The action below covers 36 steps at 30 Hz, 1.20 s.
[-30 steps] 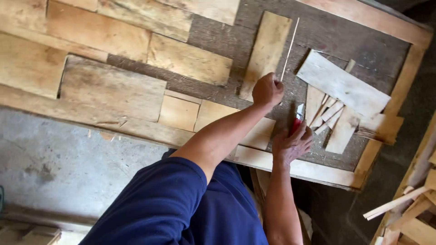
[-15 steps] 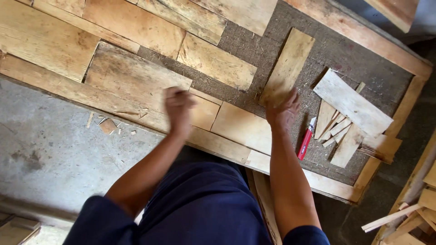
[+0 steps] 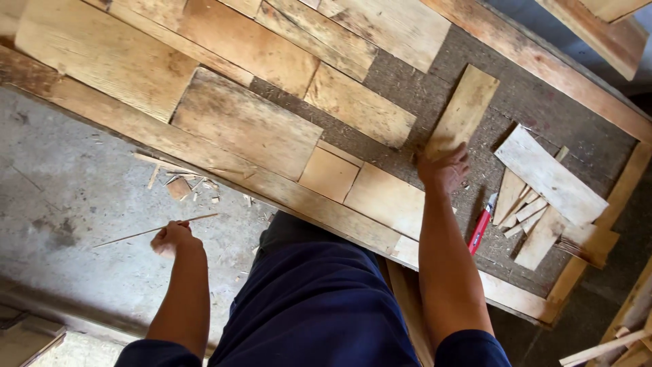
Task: Fitting and cutting thin wood planks into a wooden frame.
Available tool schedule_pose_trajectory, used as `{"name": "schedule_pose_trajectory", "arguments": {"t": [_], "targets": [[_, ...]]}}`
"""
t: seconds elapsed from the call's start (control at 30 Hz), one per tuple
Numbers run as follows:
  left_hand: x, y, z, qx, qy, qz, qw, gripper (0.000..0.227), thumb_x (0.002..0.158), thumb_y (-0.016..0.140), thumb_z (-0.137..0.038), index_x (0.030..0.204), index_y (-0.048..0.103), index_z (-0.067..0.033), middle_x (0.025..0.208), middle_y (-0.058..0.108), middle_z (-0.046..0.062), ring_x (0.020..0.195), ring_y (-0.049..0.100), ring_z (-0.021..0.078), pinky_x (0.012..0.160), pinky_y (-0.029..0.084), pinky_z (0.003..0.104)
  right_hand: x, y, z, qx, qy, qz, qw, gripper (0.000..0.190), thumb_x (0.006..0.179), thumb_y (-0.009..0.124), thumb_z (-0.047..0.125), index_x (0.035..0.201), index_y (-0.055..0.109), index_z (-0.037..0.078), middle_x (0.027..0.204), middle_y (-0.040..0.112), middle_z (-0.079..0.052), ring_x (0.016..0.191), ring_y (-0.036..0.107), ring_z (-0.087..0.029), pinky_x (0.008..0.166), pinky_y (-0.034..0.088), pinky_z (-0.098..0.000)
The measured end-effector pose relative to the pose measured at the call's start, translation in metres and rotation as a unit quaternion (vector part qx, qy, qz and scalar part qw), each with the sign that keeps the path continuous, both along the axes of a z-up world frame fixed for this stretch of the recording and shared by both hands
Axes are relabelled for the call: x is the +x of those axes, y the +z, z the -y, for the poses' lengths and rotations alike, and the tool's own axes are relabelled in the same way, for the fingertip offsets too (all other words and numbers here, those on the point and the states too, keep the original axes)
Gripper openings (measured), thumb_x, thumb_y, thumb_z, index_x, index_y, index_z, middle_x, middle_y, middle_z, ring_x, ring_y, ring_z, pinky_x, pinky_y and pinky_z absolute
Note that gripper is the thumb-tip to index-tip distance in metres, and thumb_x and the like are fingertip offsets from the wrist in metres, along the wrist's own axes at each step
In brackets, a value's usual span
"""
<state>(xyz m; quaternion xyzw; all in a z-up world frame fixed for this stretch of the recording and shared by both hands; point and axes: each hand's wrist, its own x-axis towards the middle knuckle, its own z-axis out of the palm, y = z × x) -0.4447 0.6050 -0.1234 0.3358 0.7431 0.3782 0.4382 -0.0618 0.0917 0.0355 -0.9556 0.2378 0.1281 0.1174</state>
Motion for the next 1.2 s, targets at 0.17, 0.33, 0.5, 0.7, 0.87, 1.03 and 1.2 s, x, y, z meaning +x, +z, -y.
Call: {"name": "schedule_pose_trajectory", "arguments": {"t": [0.17,0.33,0.5,0.7,0.87,1.03,1.2], "targets": [[-0.008,-0.03,-0.019,-0.118,0.033,0.041,0.992,0.023,0.09,0.069,0.0,0.103,0.05,0.0028,0.083,0.069,0.016,0.054,0.068,0.0181,0.044,0.054,0.025,0.012,-0.016,0.016,0.002,-0.031,-0.019,0.999,0.118,0.076,0.084,0.044,0.161,0.01,0.01,0.157,0.029,-0.029,0.144,0.03,-0.049,0.121,0.032,-0.0568],[0.028,-0.007,-0.013,-0.096,0.037,0.001,0.995,0.038,0.082,0.073,-0.001,0.11,0.047,-0.0072,0.094,0.064,0.017,0.062,0.061,0.0211,0.046,0.046,0.032,0.013,0.004,0.017,-0.03,-0.058,-0.071,0.995,0.122,0.075,0.088,0.05,0.158,0.007,0.01,0.155,0.024,-0.034,0.145,0.024,-0.05,0.117,0.031,-0.0613],[0.111,0.087,0.004,0.207,-0.219,-0.049,0.952,0.04,0.094,0.073,-0.006,0.128,0.052,-0.001,0.121,0.065,0.018,0.095,0.071,0.0245,0.073,0.061,0.032,0.008,0.02,-0.019,0.104,-0.038,-0.041,0.993,0.115,0.076,0.082,0.034,0.158,0.007,0.008,0.136,0.033,-0.028,0.124,0.033,-0.043,0.102,0.039,-0.0555],[0.225,0.145,0.053,0.262,-0.395,0.151,0.868,0.024,0.1,0.068,-0.004,0.122,0.058,-0.0054,0.113,0.071,0.009,0.059,0.046,0.0049,0.051,0.043,0.021,-0.002,0.035,-0.025,0.251,-0.038,-0.005,0.967,0.108,0.077,0.075,0.015,0.158,0.006,0.005,0.113,0.044,-0.021,0.099,0.045,-0.033,0.085,0.048,-0.0484],[0.306,0.174,0.13,0.161,-0.548,0.28,0.772,0.013,0.104,0.07,-0.014,0.112,0.066,-0.0051,0.096,0.069,0.007,0.069,0.057,0.0076,0.055,0.051,0.019,-0.014,0.058,0.021,0.339,-0.067,0.052,0.937,0.104,0.078,0.07,-0.001,0.158,0.005,0.003,0.093,0.053,-0.015,0.078,0.054,-0.025,0.071,0.055,-0.0422],[0.374,0.204,0.195,-0.043,-0.663,0.327,0.672,0.022,0.1,0.07,-0.02,0.11,0.068,-0.0014,0.098,0.071,0.005,0.075,0.07,0.0118,0.062,0.066,0.022,-0.027,0.065,0.029,0.3,0.187,0.169,0.92,0.09,0.084,0.071,-0.002,0.154,0.015,-0.003,0.092,0.061,-0.008,0.086,0.062,-0.018,0.087,0.062,-0.0355],[0.414,0.205,0.228,-0.202,-0.653,0.317,0.657,0.026,0.102,0.067,-0.024,0.118,0.067,-0.0025,0.098,0.075,0.01,0.081,0.076,0.0133,0.067,0.067,0.023,-0.015,0.096,0.004,0.062,0.417,0.22,0.88,0.102,0.067,0.084,0.007,0.15,0.024,0.0,0.129,0.056,-0.024,0.118,0.054,-0.036,0.104,0.048,-0.0505]]}}
